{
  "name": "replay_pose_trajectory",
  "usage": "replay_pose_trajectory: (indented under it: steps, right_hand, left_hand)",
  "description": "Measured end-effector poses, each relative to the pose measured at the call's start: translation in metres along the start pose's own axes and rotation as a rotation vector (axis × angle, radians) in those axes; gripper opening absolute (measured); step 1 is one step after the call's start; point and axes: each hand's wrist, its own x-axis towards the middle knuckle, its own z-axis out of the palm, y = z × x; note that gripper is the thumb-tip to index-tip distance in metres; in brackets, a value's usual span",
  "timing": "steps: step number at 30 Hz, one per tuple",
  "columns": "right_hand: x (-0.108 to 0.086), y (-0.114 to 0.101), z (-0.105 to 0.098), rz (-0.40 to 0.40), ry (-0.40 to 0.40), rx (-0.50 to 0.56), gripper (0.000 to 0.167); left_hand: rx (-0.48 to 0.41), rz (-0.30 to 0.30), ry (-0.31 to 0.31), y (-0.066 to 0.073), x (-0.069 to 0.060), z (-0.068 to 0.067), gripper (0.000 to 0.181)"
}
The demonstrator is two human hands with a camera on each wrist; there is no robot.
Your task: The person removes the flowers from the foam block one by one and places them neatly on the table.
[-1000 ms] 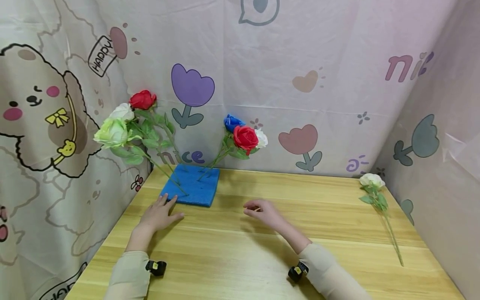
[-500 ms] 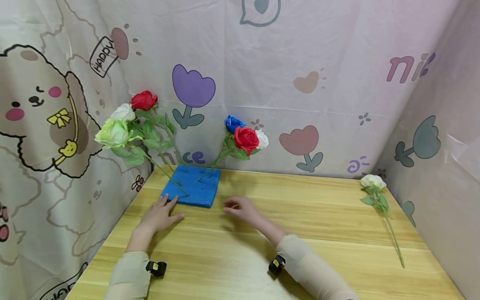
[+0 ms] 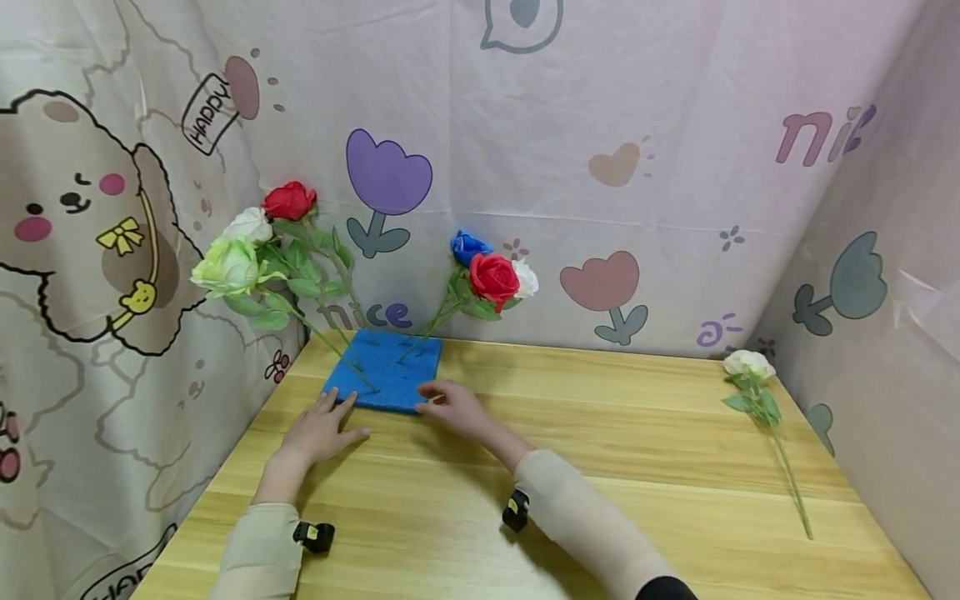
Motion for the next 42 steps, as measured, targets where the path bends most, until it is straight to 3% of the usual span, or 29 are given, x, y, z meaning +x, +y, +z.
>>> replay_pose_trajectory:
  steps: [16,30,37,42]
  right_hand:
    - [0.045,-0.005,0.028,0.088,0.013,-0.012,0.044]
    - [0.063,-0.010,0.049,0.186,0.067,0.086,0.042]
    - [0.071,-0.018,0.058,0.214,0.065,0.097,0.039]
    - [0.074,-0.021,0.065,0.235,0.109,0.092,0.033]
  left_hand:
    - [0.000,-0.013,-0.011,-0.001,0.000,0.000,0.080]
    - [-0.010,-0.015,-0.012,0.002,-0.002,-0.002,0.079]
    - [-0.013,-0.018,-0.006,0.002,-0.004,-0.003,0.079]
    - [-0.017,-0.011,-0.004,0.004,-0.004,-0.004,0.079]
